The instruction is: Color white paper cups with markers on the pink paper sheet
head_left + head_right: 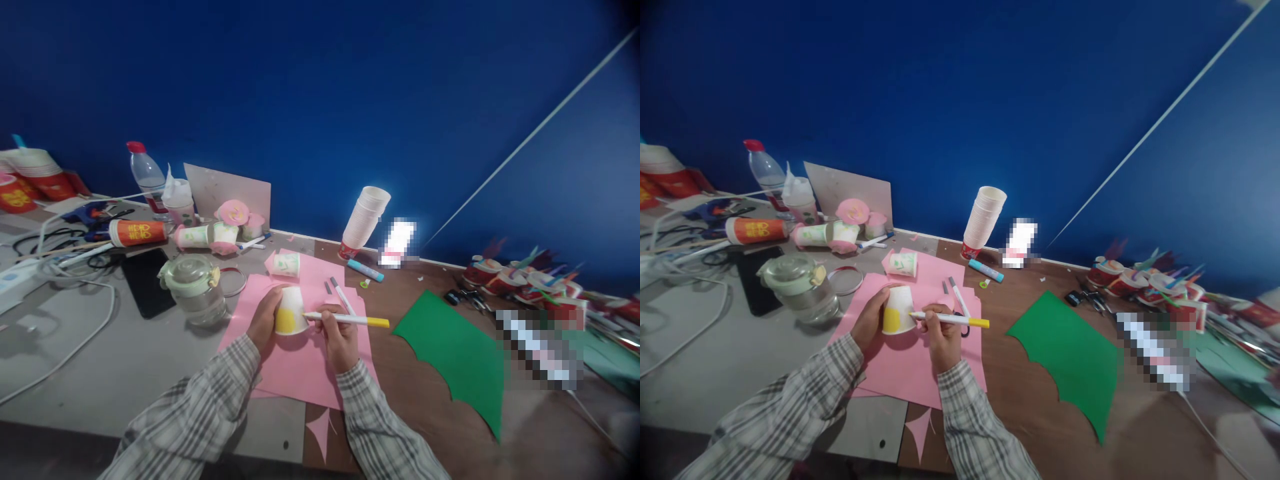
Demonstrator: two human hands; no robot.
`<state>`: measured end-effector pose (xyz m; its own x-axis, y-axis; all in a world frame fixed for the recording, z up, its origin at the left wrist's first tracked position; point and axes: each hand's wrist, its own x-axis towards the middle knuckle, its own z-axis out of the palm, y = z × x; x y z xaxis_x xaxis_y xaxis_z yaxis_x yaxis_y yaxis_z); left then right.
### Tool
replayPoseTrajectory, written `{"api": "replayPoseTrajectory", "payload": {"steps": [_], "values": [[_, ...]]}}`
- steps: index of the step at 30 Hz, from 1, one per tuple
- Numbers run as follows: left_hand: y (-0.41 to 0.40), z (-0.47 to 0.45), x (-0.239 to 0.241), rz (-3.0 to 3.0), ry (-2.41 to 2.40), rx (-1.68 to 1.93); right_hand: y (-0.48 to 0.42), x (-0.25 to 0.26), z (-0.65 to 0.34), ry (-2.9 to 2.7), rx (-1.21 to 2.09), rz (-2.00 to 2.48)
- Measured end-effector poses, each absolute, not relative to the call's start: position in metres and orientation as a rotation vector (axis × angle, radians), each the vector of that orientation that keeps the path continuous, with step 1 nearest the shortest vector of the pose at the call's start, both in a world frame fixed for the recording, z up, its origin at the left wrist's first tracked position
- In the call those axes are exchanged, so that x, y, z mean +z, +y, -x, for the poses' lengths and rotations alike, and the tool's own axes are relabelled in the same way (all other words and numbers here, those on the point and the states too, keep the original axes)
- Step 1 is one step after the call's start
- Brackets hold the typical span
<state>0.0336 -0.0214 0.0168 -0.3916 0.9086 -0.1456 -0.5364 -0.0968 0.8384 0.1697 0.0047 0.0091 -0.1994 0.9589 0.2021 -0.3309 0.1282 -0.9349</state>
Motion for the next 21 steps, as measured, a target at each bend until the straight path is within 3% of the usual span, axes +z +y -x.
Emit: {"api": "replayPoseTrajectory", "payload": {"steps": [21], "values": [[-0.0205, -0.0335, 0.0154, -0.502, 1.078, 1.773, 0.0025, 0.0080, -0.1700, -1.223, 1.386, 0.692]]}}
